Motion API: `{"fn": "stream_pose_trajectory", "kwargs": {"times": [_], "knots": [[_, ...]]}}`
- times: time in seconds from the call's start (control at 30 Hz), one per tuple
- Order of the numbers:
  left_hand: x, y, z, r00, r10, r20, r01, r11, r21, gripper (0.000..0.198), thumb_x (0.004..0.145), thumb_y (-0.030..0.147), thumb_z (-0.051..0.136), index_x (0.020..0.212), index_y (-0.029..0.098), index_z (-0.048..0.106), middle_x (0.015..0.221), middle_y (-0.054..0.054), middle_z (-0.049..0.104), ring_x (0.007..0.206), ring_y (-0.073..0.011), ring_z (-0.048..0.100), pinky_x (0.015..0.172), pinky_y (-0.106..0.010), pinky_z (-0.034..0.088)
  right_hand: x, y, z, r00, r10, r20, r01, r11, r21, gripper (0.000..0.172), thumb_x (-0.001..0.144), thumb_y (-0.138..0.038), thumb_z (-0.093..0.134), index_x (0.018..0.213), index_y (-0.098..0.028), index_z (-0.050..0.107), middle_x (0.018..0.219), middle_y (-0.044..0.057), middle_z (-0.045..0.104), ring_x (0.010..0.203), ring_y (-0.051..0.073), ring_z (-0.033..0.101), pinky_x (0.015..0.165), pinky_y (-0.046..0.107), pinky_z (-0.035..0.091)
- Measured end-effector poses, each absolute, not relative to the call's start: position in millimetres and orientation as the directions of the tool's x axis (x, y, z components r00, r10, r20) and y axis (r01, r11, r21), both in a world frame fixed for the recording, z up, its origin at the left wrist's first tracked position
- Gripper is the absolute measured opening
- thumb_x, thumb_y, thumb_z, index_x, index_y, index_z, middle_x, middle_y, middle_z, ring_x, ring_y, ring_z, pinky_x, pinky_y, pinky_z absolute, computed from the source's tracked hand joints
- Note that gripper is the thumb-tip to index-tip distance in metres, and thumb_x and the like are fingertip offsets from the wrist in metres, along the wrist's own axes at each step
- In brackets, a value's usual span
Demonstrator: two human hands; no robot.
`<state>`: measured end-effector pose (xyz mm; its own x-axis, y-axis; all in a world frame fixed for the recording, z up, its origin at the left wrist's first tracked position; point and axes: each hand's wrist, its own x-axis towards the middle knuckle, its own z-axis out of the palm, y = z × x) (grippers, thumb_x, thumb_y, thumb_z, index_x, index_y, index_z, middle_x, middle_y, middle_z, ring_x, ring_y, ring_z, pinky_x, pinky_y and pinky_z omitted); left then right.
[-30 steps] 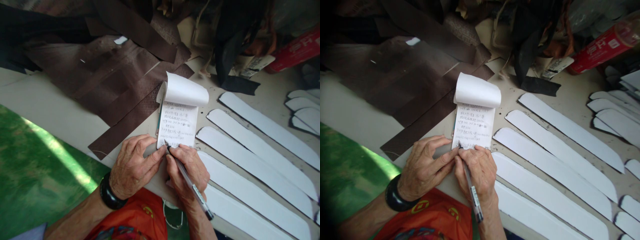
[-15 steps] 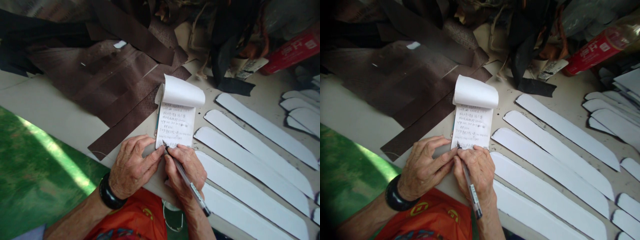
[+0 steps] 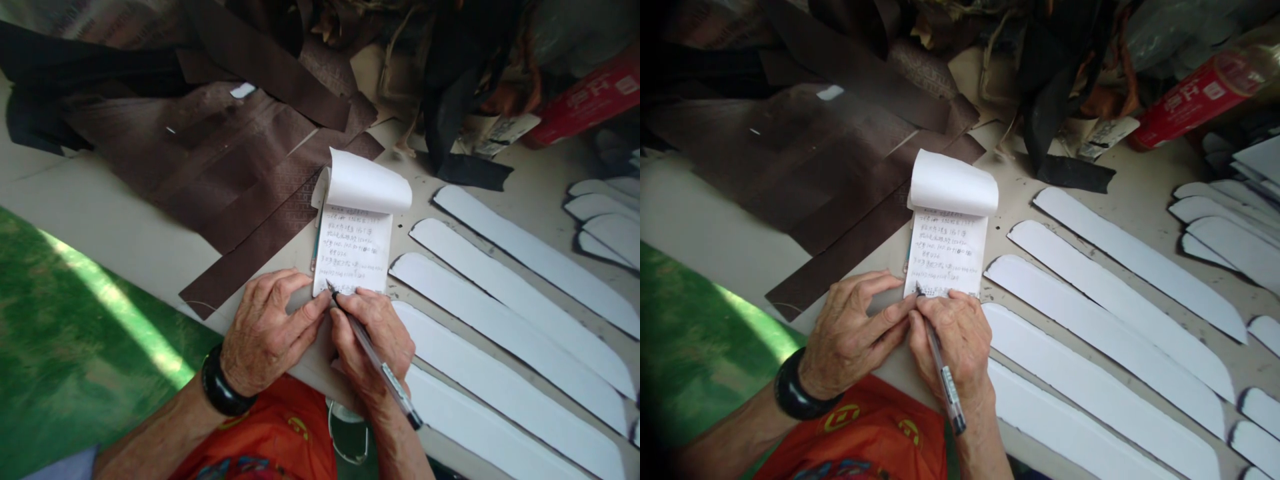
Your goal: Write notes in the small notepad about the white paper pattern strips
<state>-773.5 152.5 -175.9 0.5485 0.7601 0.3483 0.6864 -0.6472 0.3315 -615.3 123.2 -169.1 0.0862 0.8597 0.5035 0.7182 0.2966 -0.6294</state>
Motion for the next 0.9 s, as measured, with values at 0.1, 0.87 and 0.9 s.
{"fn": "stream_pose_trajectory", "kwargs": {"times": [0.1,0.87,0.9], "knots": [[-772.9,153.6,-175.9,0.552,0.755,0.353,0.684,-0.652,0.326,0.032,0.083,0.013,0.062,0.114,0.018,0.061,0.11,-0.012,0.06,0.107,-0.0301,0.054,0.085,-0.047,0.049,-613.4,122.7,-170.0,0.06,0.863,0.501,0.71,0.316,-0.629,0.018,0.083,-0.01,0.064,0.098,-0.019,0.061,0.083,0.0,0.072,0.081,0.013,0.068,0.086,0.029,0.053],[-772.9,154.5,-173.9,0.561,0.747,0.356,0.684,-0.661,0.31,0.032,0.081,0.012,0.064,0.112,0.017,0.063,0.108,-0.013,0.06,0.104,-0.0321,0.057,0.082,-0.048,0.049,-612.2,123.6,-170.6,0.059,0.871,0.488,0.705,0.309,-0.638,0.017,0.084,-0.011,0.063,0.098,-0.021,0.059,0.082,0.0,0.072,0.08,0.013,0.067,0.086,0.031,0.053],[-772.6,154.7,-173.8,0.56,0.748,0.355,0.685,-0.66,0.31,0.032,0.081,0.012,0.064,0.113,0.017,0.062,0.108,-0.013,0.06,0.104,-0.0319,0.057,0.082,-0.048,0.049,-612.3,123.7,-170.3,0.058,0.872,0.487,0.701,0.311,-0.642,0.017,0.084,-0.011,0.063,0.097,-0.02,0.059,0.082,0.0,0.072,0.079,0.013,0.067,0.087,0.031,0.053]]}}
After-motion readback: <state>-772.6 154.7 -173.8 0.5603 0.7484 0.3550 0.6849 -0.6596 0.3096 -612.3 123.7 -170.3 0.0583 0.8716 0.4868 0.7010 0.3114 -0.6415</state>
